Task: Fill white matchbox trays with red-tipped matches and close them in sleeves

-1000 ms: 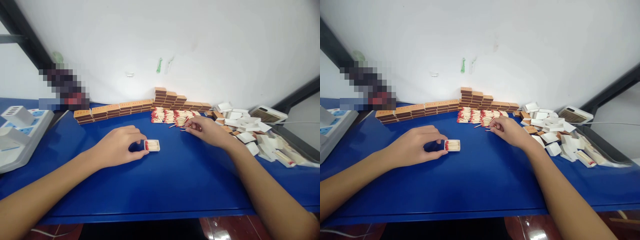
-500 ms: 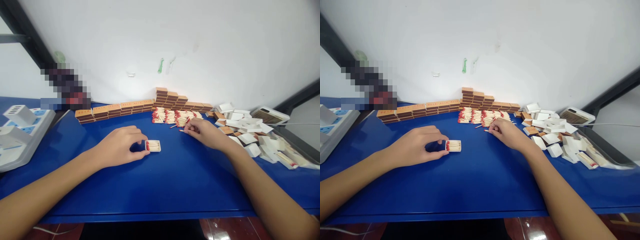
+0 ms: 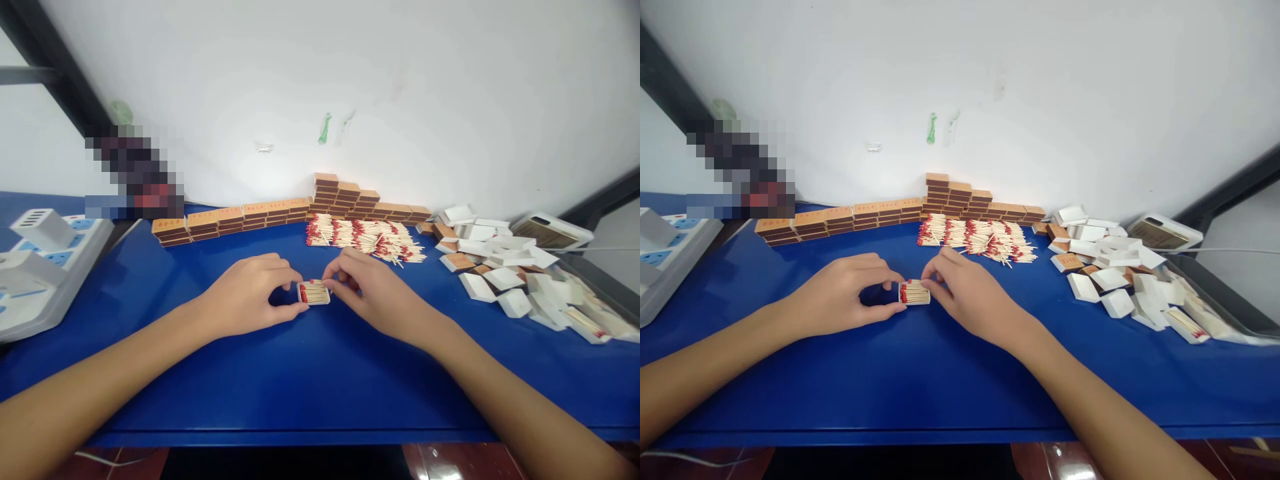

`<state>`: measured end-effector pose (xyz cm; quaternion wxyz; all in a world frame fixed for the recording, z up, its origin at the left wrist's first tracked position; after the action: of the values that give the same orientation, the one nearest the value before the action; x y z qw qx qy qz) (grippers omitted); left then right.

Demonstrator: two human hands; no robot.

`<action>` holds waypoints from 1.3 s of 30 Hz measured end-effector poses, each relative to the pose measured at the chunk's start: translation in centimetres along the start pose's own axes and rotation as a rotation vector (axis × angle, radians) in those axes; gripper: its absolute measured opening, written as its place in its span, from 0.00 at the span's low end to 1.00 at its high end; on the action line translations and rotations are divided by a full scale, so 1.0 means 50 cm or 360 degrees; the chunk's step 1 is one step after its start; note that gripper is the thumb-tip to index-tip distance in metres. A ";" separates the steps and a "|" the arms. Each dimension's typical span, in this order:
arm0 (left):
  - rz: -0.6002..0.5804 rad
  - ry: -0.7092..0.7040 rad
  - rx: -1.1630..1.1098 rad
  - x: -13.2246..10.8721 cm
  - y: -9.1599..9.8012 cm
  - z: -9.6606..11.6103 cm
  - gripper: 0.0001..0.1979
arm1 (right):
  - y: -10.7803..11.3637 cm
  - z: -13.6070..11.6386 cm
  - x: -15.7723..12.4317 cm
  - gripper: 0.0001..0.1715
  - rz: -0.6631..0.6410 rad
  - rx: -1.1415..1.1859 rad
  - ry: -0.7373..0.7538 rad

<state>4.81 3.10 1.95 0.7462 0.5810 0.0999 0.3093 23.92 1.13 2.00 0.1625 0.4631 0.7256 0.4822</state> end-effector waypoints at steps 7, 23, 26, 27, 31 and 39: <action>-0.0001 -0.0027 0.0001 -0.001 -0.004 0.005 0.11 | -0.034 0.000 0.004 0.07 -0.0025 -0.0171 0.0060; -0.0031 0.0036 -0.0010 -0.008 0.009 -0.017 0.12 | 0.002 0.074 -0.012 0.07 -0.0322 0.0070 -0.0067; -0.0034 0.0050 -0.0005 -0.009 0.013 -0.019 0.12 | -0.002 0.080 -0.015 0.10 -0.0396 0.0056 -0.0115; -0.0034 0.0053 -0.0006 -0.009 0.014 -0.019 0.12 | 0.000 0.084 -0.017 0.11 -0.0398 0.0041 -0.0121; -0.0023 0.0080 -0.0028 -0.010 0.016 -0.020 0.13 | 0.027 0.130 -0.019 0.14 -0.0240 -0.0074 -0.0171; -0.0048 0.0062 -0.0037 -0.008 0.012 -0.016 0.13 | 0.039 0.197 0.010 0.08 0.0032 -0.0336 -0.0056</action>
<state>3.87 3.60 2.17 0.7554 0.5645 0.1197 0.3104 31.38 7.16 -0.99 0.2183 0.4591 0.6631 0.5495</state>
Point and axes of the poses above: each hand's wrist, its own x-axis towards the middle knuckle, its own y-axis out of the back of the hand, z = x × y, the point moved 6 cm from there along x, towards the middle knuckle, and after that the axes turned 6 degrees about -z, right-handed, at the moved point
